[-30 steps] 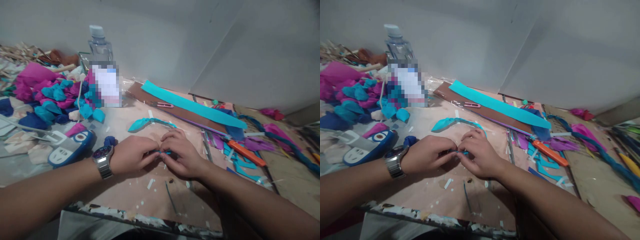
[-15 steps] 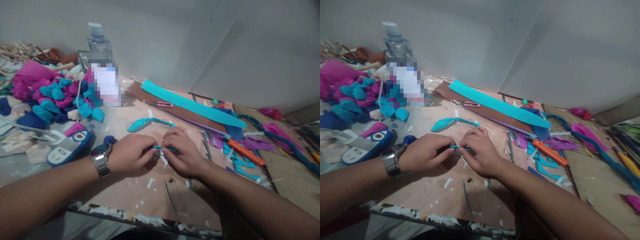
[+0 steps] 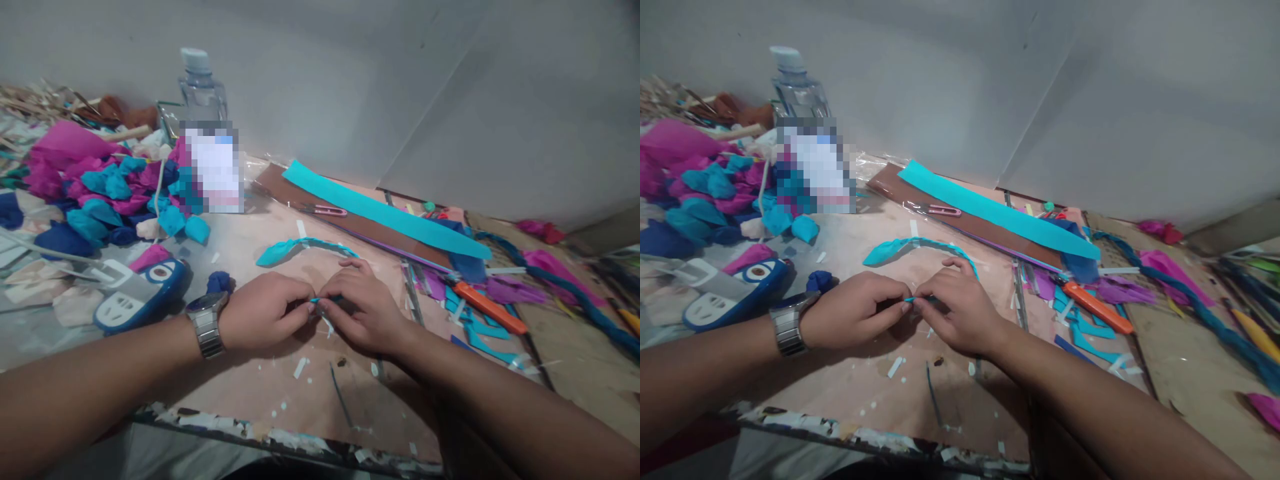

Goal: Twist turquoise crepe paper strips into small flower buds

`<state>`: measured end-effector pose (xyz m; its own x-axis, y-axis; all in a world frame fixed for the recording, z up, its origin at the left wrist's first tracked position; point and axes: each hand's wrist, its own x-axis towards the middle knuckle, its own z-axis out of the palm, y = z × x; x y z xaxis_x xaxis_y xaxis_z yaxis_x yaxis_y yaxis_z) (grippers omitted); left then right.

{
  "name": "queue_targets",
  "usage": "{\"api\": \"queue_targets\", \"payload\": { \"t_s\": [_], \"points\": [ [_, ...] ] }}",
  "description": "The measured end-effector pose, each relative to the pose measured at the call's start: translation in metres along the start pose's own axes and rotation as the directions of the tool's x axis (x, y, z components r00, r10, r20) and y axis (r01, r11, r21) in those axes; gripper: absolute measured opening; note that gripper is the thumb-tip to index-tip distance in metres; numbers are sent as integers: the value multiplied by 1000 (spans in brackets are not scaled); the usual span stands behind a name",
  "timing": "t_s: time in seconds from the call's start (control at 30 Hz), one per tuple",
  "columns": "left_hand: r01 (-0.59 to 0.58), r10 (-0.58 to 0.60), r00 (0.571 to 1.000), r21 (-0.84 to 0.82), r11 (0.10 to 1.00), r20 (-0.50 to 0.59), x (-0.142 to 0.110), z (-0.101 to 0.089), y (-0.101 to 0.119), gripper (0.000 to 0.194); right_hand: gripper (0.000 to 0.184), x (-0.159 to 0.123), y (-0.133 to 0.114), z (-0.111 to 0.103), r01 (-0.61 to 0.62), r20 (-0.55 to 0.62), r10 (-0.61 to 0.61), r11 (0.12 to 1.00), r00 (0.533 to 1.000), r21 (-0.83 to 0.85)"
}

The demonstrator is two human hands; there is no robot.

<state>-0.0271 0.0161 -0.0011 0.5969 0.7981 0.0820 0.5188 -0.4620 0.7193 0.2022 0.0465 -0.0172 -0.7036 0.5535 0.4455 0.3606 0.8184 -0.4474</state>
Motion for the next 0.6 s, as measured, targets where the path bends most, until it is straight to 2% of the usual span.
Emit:
{"api": "queue_targets", "payload": {
  "t_s": [0.1, 0.17, 0.2, 0.27, 0.33, 0.4, 0.5, 0.6],
  "points": [
    [31, -30, 999, -103, 994, 13, 0, 0, 2, 29, 7, 0, 2, 0, 9, 3, -9, 999, 1000, -42],
    [100, -85, 994, -298, 949, 61, 1, 0, 3, 39, 8, 0, 1, -2, 39, 10, -39, 996, 999, -82],
    [159, -125, 986, -424, 892, 109, 2, 1, 3, 45, 9, 0, 1, -3, 63, 11, -62, 993, 998, -103],
    [303, -204, 952, -629, 716, 226, 3, 1, 3, 54, 10, -1, -1, -6, 118, 11, -117, 982, 993, -148],
    [416, -265, 909, -720, 555, 321, 5, 2, 3, 54, 10, -1, -4, -9, 166, 18, -166, 967, 986, -193],
    [466, -290, 884, -752, 466, 368, 5, 3, 2, 45, 10, -1, -7, -12, 201, 23, -201, 952, 979, -233],
    [479, -291, 876, -771, 421, 385, 5, 3, 1, 36, 9, 0, -10, -13, 221, 17, -224, 940, 974, -262],
    [443, -283, 894, -773, 454, 346, 4, 3, -1, 33, 8, 1, -10, -13, 201, -4, -209, 947, 978, -252]
  ]
}}
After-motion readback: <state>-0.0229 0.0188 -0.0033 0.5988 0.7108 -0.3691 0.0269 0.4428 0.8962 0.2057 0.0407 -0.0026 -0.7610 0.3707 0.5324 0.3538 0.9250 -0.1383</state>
